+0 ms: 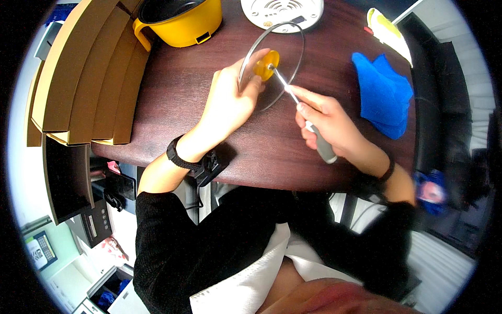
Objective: The person assembles a small kitchen appliance by attaching a yellow plastic knob to a glass lid using a screwdriver, then places the lid on a yellow pot and attaches a white top cover. The person also wipes the pot interior with a blue cloth.
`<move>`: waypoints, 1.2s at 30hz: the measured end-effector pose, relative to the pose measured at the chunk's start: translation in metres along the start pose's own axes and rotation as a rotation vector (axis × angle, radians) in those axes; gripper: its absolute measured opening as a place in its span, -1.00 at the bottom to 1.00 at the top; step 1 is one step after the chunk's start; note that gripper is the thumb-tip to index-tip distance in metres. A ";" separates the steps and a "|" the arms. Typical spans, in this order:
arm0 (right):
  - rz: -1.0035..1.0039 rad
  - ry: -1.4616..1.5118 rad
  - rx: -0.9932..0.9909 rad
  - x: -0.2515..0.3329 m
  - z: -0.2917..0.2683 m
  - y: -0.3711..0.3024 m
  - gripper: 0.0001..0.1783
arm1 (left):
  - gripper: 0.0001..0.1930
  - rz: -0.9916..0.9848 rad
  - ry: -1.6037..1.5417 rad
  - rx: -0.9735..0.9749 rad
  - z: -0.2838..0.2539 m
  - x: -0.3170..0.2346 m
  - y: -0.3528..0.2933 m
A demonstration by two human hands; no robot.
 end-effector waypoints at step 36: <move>-0.697 -1.745 -0.383 0.068 -0.008 -0.027 -0.53 | -0.57 -0.178 -0.223 0.170 0.002 -0.004 0.003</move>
Point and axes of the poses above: each hand's wrist, its own y-axis towards the middle knuckle, its own z-axis out of the palm, x = y × z, the point moved 7 cm from there along y, towards the middle knuckle, and after that the axes turned 3 degrees about -y, right-handed, at the moved point
